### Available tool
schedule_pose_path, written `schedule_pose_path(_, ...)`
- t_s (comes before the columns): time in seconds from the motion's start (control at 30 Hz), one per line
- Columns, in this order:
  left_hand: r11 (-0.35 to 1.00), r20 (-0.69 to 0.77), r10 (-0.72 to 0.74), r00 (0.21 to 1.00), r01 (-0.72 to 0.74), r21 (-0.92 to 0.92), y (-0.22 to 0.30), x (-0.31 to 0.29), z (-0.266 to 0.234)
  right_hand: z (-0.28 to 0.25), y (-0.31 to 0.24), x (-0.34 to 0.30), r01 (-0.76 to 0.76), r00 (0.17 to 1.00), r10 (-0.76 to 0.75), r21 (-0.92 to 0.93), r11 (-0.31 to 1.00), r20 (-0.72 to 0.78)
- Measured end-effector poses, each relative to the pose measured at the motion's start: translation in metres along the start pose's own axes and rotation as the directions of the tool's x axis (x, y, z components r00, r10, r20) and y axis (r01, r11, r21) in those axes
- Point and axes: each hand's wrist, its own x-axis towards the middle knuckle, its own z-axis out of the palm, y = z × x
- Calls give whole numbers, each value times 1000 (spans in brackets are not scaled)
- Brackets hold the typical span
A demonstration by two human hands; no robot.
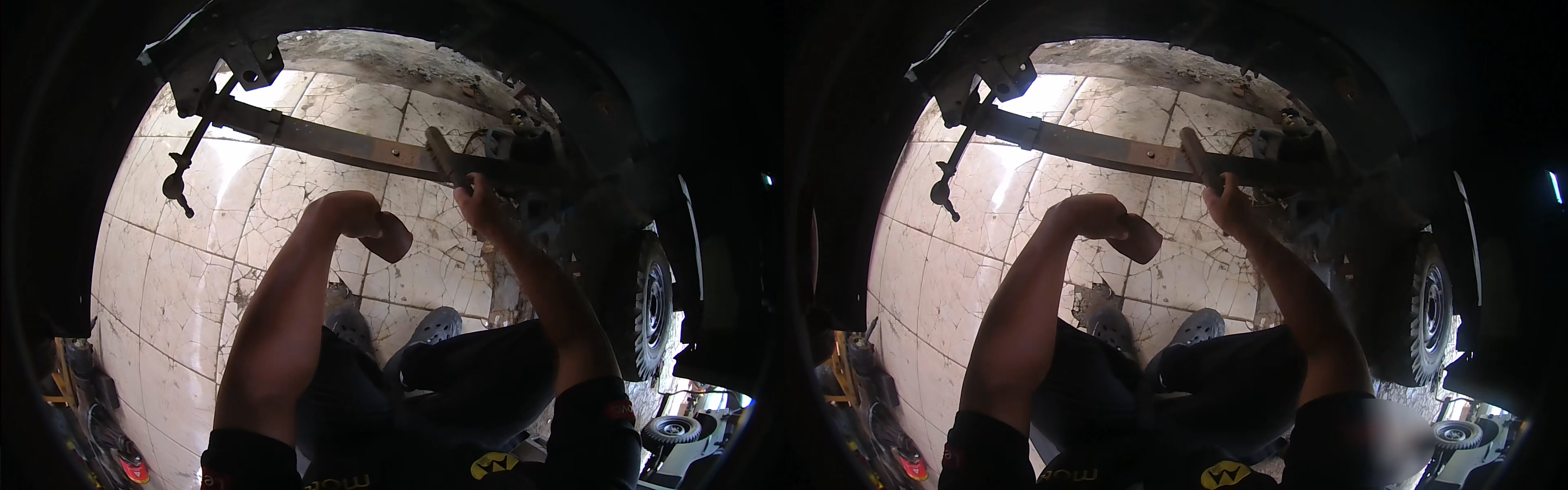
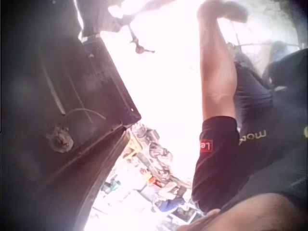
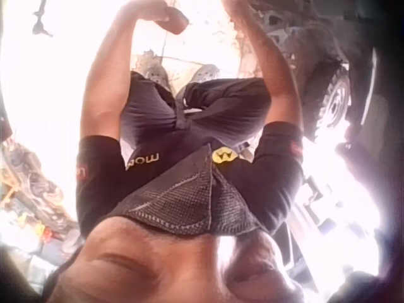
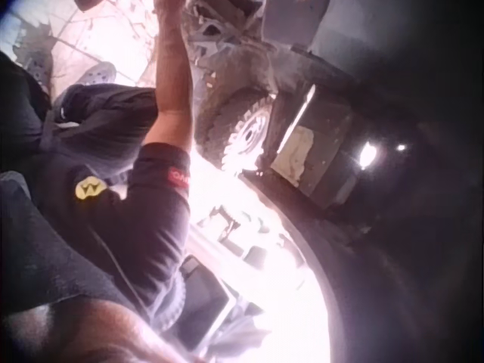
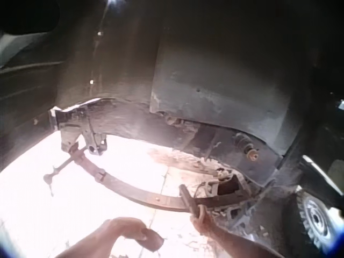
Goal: The person sits on the floor under a vehicle and uses a wire brush to scrub a metal frame, removing rust and debris. The person repeatedly scrubs the same section of the frame with a back-and-forth motion.
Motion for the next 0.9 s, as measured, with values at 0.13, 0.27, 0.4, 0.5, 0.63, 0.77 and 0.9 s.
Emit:
schedule_pose_path(0.13,998,8,5,1000,-4,-58,-3,-3,-3,-35,32,1,39,988,-60,-144,989,-144)
schedule_pose_path(0.27,996,-5,5,1000,-5,-88,-2,-6,0,-47,78,-27,164,976,-206,-386,908,-68)
schedule_pose_path(0.4,994,-28,-21,999,18,-104,-6,-16,3,-42,67,-22,147,989,-132,-372,916,66)
schedule_pose_path(0.5,999,-25,22,999,-23,-39,2,-5,1,-33,96,20,167,967,-238,-468,868,-96)
schedule_pose_path(0.63,998,-13,1,1000,-2,-66,-10,-8,0,-23,50,38,-5,1000,-4,-456,890,-18)
schedule_pose_path(0.77,998,-24,25,999,-26,-49,-4,-10,0,-26,78,-4,204,970,-242,-604,771,19)
schedule_pose_path(0.9,998,11,-18,1000,19,-67,-4,-13,2,-41,68,-56,319,947,-285,-556,767,151)
